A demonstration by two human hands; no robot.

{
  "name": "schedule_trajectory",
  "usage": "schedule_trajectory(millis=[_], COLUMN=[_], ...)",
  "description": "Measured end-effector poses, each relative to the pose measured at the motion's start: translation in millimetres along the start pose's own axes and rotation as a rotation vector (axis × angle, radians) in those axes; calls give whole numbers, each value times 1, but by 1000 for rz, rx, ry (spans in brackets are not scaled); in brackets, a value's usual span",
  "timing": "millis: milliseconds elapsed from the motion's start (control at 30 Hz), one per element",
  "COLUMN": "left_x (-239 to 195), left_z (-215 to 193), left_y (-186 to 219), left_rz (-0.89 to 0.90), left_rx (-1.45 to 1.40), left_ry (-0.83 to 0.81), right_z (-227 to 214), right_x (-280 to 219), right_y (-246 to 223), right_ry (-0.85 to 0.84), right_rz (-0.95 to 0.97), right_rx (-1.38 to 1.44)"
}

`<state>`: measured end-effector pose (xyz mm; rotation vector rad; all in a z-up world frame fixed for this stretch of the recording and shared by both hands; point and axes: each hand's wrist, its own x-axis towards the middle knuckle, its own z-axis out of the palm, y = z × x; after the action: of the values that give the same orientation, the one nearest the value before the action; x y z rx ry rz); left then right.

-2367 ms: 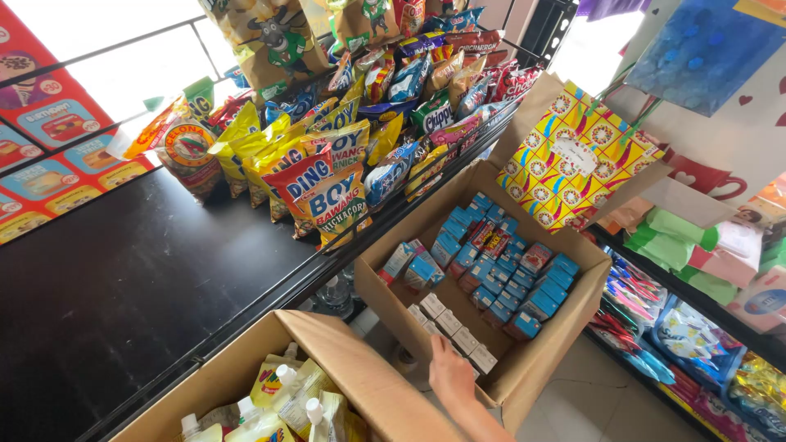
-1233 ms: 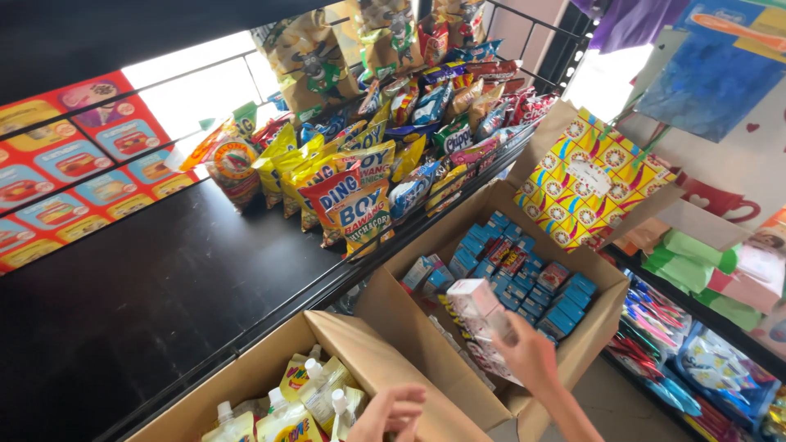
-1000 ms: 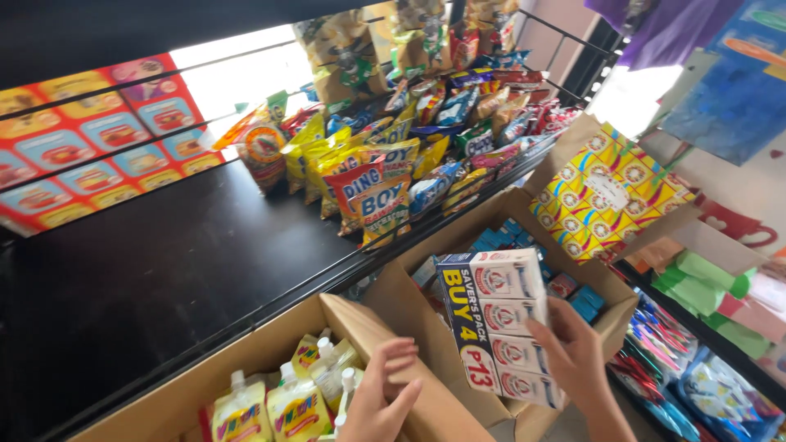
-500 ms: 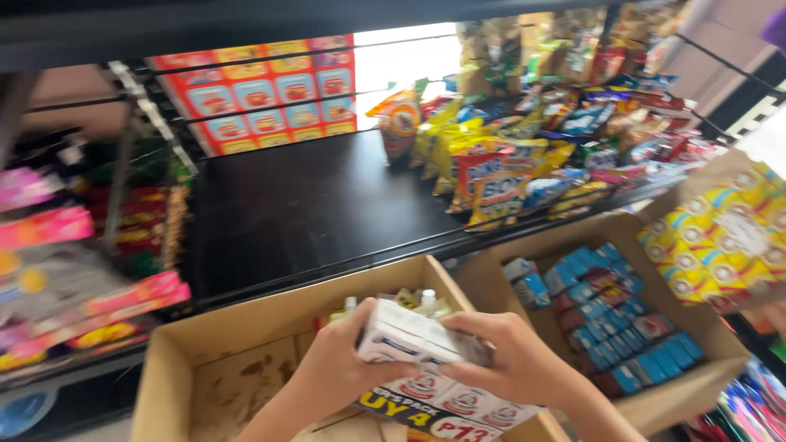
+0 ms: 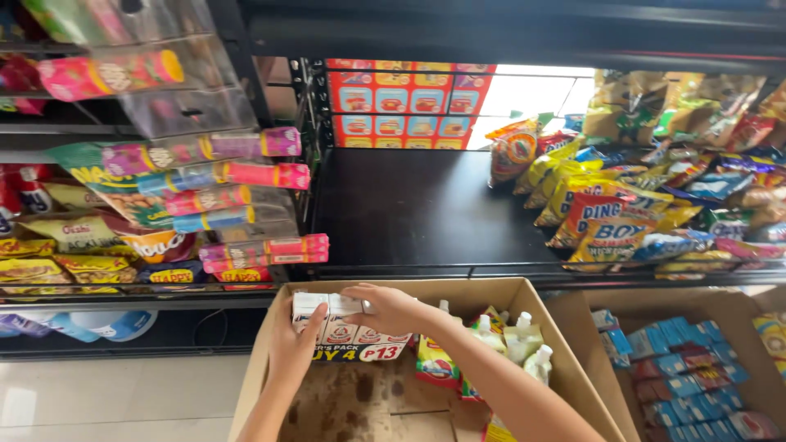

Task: The person organizes small blue and white milk cartons by picking them up from a cardboard box and arranging them into neat rows. The task involves repeatedly reaching into the box, selecting cartons, and placing them in a structured pattern within the same container.

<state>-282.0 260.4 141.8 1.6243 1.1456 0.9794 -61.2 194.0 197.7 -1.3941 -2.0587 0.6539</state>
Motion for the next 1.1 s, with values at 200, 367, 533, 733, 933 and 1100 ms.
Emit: schedule_trajectory(millis=[200,367,533,733,933,1100], left_x=[2,-8,-15,-15,3,26], left_z=[2,10,13,13,20,24], left_y=[-24,-17,4,-8,-79,-149], left_rz=[116,146,169,255,452,691], left_rx=[449,690,821,840,821,772], left_ry=[24,-207,-282,-264,-180,-53], right_z=[36,45,45,14,-106,-148], right_x=[28,33,28,-18,-132,-273], right_y=[34,53,46,26,-33,-11], right_ry=[-160,-178,29,87,340,694], right_rz=[194,258,114,-37,112,457], right_rx=[-103,-145,-523,-596,-427,-120])
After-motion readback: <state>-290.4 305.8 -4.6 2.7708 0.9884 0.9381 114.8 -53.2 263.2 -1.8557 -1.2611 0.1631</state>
